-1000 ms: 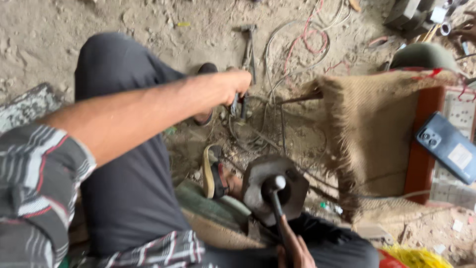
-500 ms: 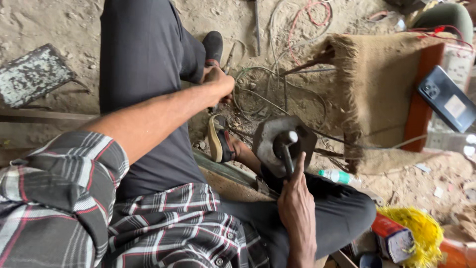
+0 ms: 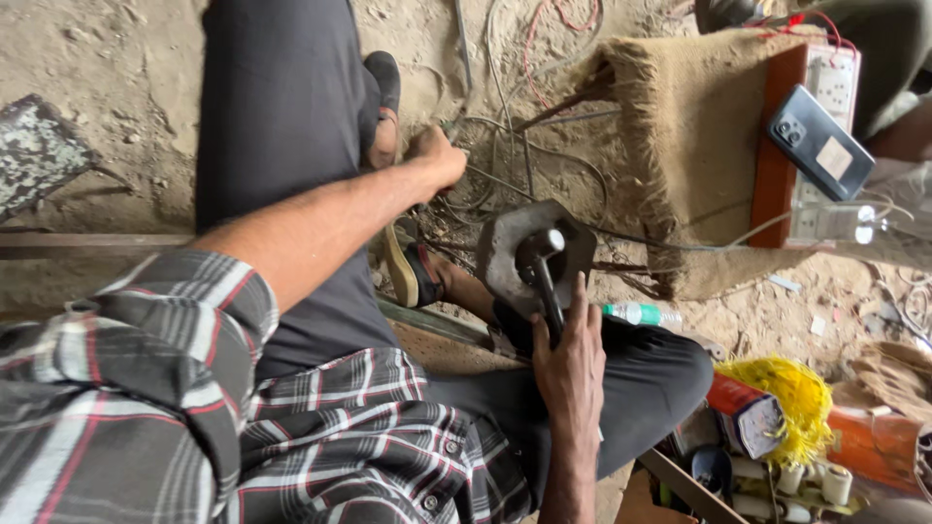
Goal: The person sits on the ground and repeatedly hammers a small metal piece clamped in a bench vise. They adjust the metal piece's position in the vise multiple times and continue striking it with a hammer throughout the clip.
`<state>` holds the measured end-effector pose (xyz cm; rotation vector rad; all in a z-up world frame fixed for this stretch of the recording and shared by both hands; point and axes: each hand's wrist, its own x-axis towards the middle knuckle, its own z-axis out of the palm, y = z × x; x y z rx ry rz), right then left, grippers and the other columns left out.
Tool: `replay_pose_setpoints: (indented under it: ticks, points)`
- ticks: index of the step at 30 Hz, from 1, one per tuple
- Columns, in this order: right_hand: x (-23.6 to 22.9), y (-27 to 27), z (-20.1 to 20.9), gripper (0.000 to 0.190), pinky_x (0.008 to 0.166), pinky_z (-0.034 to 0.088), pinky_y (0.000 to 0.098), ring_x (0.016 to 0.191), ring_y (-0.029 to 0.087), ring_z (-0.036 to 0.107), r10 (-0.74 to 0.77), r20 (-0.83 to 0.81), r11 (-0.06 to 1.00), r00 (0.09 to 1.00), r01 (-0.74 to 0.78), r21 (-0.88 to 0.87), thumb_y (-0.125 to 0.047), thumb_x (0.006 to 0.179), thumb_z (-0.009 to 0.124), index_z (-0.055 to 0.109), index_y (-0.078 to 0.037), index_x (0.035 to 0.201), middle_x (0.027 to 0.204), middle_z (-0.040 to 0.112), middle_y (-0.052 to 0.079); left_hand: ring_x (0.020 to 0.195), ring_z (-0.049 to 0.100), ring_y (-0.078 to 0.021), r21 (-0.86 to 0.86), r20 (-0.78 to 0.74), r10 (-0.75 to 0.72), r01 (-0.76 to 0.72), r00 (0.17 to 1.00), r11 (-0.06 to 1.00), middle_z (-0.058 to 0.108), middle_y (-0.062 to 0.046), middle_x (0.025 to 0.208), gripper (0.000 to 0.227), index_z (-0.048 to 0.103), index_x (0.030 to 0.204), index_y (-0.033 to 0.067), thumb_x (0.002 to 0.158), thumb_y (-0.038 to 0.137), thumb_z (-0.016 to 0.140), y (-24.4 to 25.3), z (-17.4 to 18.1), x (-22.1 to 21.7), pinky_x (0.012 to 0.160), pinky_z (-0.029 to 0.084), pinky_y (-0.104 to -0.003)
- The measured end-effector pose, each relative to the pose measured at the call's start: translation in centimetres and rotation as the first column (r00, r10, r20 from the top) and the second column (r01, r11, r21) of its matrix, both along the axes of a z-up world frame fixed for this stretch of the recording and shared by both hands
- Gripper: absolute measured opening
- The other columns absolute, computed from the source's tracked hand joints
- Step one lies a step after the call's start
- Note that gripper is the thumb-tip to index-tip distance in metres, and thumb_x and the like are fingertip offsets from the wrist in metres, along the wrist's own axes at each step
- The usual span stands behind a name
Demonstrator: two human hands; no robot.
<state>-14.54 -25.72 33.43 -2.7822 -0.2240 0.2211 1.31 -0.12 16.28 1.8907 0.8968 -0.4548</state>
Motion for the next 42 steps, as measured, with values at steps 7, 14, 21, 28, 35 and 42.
replay_pose_setpoints:
  ticks: [7, 14, 21, 28, 35, 42]
  points:
    - [0.0, 2.1, 1.6, 0.070, 0.088, 0.053, 0.0494, 0.118, 0.047, 0.060, -0.044, 0.014, 0.996, 0.999, 0.045, -0.080, -0.027, 0.092, 0.067, 0.037, -0.010, 0.153, 0.151, 0.041, 0.034, 0.118, 0.062, -0.0352, 0.026, -0.016, -0.014, 0.015, 1.000, 1.000, 0.061, -0.021, 0.131, 0.050, 0.057, 0.129, -0.0023, 0.089, 0.023, 0.072, -0.2, -2.6, 0.3, 0.099, 0.051, -0.045]
    - [0.2, 1.8, 0.5, 0.072, 0.093, 0.053, 0.0490, 0.123, 0.046, 0.058, -0.134, -0.158, 0.984, 0.978, 0.112, -0.140, -0.038, 0.097, 0.058, 0.031, -0.011, 0.159, 0.159, 0.034, 0.031, 0.116, 0.066, -0.0340, -0.104, -0.048, 0.045, -0.050, 0.998, 0.993, 0.061, -0.024, 0.133, 0.049, 0.053, 0.134, -0.0048, 0.089, 0.013, 0.062, 0.2, -1.3, 0.8, 0.095, 0.057, -0.043]
    - [0.3, 0.9, 0.2, 0.067, 0.102, 0.047, 0.0506, 0.135, 0.047, 0.049, -0.048, -0.067, 0.998, 0.997, 0.045, -0.033, -0.031, 0.099, 0.060, 0.035, -0.007, 0.157, 0.158, 0.035, 0.030, 0.105, 0.073, -0.0324, -0.177, -0.106, 0.075, -0.093, 0.992, 0.980, 0.068, -0.020, 0.121, 0.039, 0.055, 0.126, -0.0026, 0.089, 0.010, 0.057, 0.6, 2.9, 0.7, 0.086, 0.061, -0.046]
    - [0.8, 1.1, 1.9, 0.037, 0.096, 0.051, 0.0437, 0.116, 0.035, 0.065, -0.203, -0.109, 0.979, 0.973, 0.199, -0.050, -0.025, 0.097, 0.067, 0.064, -0.005, 0.128, 0.130, 0.062, 0.017, 0.103, 0.069, -0.0305, -0.070, -0.042, 0.100, -0.103, 0.994, 0.992, 0.068, -0.019, 0.113, 0.031, 0.062, 0.117, 0.0011, 0.088, 0.011, 0.060, 0.3, 3.4, 0.8, 0.087, 0.058, -0.041]
    - [1.1, 1.3, 3.6, 0.026, 0.084, 0.055, 0.0399, 0.099, 0.026, 0.073, -0.210, -0.184, 0.978, 0.960, 0.205, -0.046, -0.021, 0.096, 0.065, 0.074, -0.011, 0.118, 0.112, 0.075, 0.009, 0.108, 0.068, -0.0295, -0.132, -0.061, 0.125, -0.132, 0.990, 0.982, 0.066, -0.020, 0.122, 0.043, 0.056, 0.129, -0.0020, 0.087, 0.009, 0.058, -0.1, 0.5, 1.1, 0.091, 0.058, -0.041]
    - [0.6, 2.7, 4.2, 0.041, 0.094, 0.050, 0.0431, 0.113, 0.035, 0.064, -0.081, -0.033, 0.995, 0.996, 0.083, 0.063, -0.008, 0.093, 0.064, 0.064, -0.006, 0.134, 0.124, 0.065, 0.017, 0.102, 0.065, -0.0266, -0.343, -0.101, 0.045, -0.077, 0.994, 0.936, 0.063, -0.022, 0.120, 0.056, 0.044, 0.141, -0.0068, 0.087, 0.005, 0.052, -1.4, 0.4, 0.4, 0.083, 0.055, -0.043]
